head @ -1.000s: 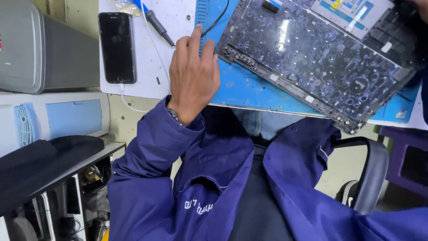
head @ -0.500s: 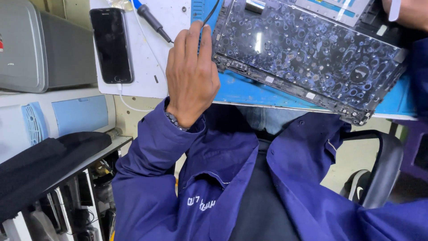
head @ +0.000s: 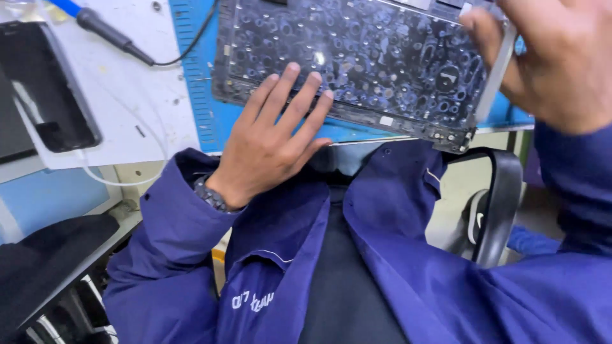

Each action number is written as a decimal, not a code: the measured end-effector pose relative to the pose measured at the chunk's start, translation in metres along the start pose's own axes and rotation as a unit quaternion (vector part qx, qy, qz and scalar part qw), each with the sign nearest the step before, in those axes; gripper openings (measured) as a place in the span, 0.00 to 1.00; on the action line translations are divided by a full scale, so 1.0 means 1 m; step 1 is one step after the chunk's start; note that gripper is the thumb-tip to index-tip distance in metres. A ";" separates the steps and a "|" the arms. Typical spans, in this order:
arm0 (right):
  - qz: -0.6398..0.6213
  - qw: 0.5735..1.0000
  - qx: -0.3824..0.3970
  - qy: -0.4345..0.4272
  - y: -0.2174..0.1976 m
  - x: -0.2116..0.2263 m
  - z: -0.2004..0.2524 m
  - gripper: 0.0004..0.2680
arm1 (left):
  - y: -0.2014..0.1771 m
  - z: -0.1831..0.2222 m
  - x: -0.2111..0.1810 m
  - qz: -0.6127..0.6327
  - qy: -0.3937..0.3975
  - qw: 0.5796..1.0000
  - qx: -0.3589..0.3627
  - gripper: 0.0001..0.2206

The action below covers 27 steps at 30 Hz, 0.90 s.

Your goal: Disassembling the internal frame and keyboard components of a laptop using a pry tool and pliers.

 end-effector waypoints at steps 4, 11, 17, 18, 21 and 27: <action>-0.069 0.987 -0.030 -0.140 -0.049 0.075 0.022 0.19 | -0.006 -0.004 -0.002 0.014 0.008 0.997 -0.077 0.13; -0.019 0.995 -0.028 -0.093 0.028 0.096 0.056 0.23 | -0.018 -0.005 -0.007 -0.053 -0.003 0.989 -0.135 0.07; -0.001 0.994 -0.061 -0.088 0.049 0.103 0.059 0.14 | -0.020 0.005 -0.020 0.008 -0.010 1.000 -0.025 0.07; 0.009 0.994 -0.061 -0.090 0.052 0.103 0.058 0.13 | -0.014 0.006 -0.020 0.036 -0.018 0.999 0.020 0.05; 0.043 0.993 -0.067 -0.089 0.048 0.107 0.055 0.16 | -0.005 0.001 -0.024 0.006 -0.007 0.994 0.105 0.35; 0.070 0.991 -0.056 -0.098 0.044 0.112 0.051 0.16 | 0.013 -0.011 -0.031 -0.179 -0.024 0.980 0.085 0.21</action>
Point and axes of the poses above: each hand's wrist, its own z-axis away from the middle knuckle, its own y-axis out of the palm, x = y × z, the point moved 4 cm from there along -z, towards the middle knuckle, and after that the axes turned 12 degrees about x, right-handed, at the moved point
